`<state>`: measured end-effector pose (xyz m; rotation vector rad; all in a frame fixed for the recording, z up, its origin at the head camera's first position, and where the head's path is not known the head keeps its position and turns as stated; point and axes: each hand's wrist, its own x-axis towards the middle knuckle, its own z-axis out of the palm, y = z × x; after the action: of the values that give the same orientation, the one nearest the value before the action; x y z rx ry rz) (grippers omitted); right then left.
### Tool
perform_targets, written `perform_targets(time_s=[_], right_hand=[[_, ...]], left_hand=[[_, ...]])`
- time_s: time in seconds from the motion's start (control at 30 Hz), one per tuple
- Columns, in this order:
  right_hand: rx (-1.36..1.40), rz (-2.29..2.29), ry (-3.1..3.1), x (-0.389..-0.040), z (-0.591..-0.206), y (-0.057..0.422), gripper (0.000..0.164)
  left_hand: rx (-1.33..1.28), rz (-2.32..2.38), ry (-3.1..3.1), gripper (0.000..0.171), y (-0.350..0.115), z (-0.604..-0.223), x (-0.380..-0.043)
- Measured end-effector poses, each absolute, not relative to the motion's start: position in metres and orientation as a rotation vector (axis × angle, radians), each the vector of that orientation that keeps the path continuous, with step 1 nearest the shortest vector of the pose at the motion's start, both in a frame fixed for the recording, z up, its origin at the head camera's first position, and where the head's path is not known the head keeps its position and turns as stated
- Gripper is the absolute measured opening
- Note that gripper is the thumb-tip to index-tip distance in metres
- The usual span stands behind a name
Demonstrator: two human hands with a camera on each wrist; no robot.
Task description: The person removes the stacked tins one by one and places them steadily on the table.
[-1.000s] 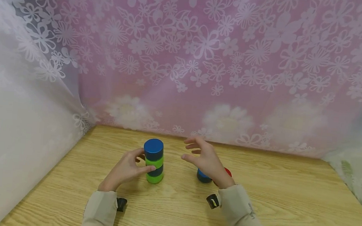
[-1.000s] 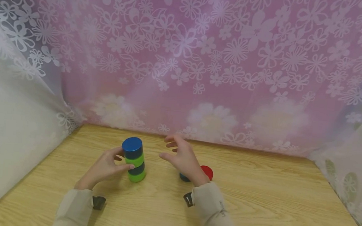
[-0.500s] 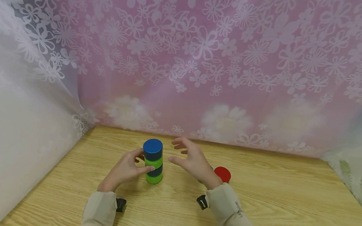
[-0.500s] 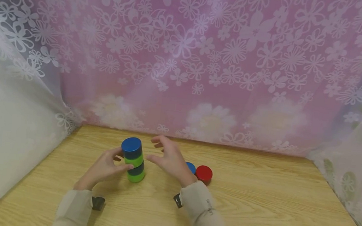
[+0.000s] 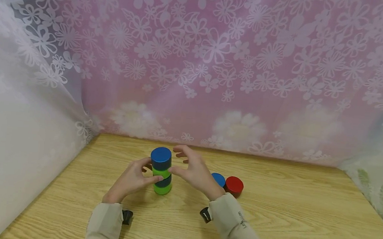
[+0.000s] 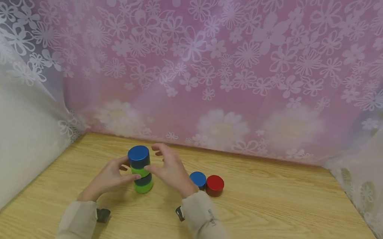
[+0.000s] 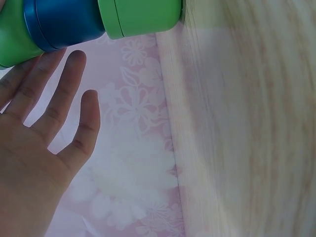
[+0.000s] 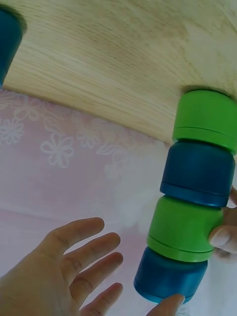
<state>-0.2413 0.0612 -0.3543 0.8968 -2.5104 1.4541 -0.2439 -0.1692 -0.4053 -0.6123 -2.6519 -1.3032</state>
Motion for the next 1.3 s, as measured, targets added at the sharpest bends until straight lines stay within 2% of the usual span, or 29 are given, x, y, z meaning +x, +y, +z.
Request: perform_targets(time_s=[0.47, 1.3], right_hand=[[0.919, 1.458, -2.518, -0.244, -0.355, 0.047, 0.067], [0.88, 1.44, -2.496, -0.242, -0.355, 0.043, 0.053]], left_hand=[[-0.64, -1.306, -2.644, 0.045, -0.17, -0.405, -0.244], [-0.653, -1.293, -2.639, 0.049, -0.17, -0.405, -0.243]])
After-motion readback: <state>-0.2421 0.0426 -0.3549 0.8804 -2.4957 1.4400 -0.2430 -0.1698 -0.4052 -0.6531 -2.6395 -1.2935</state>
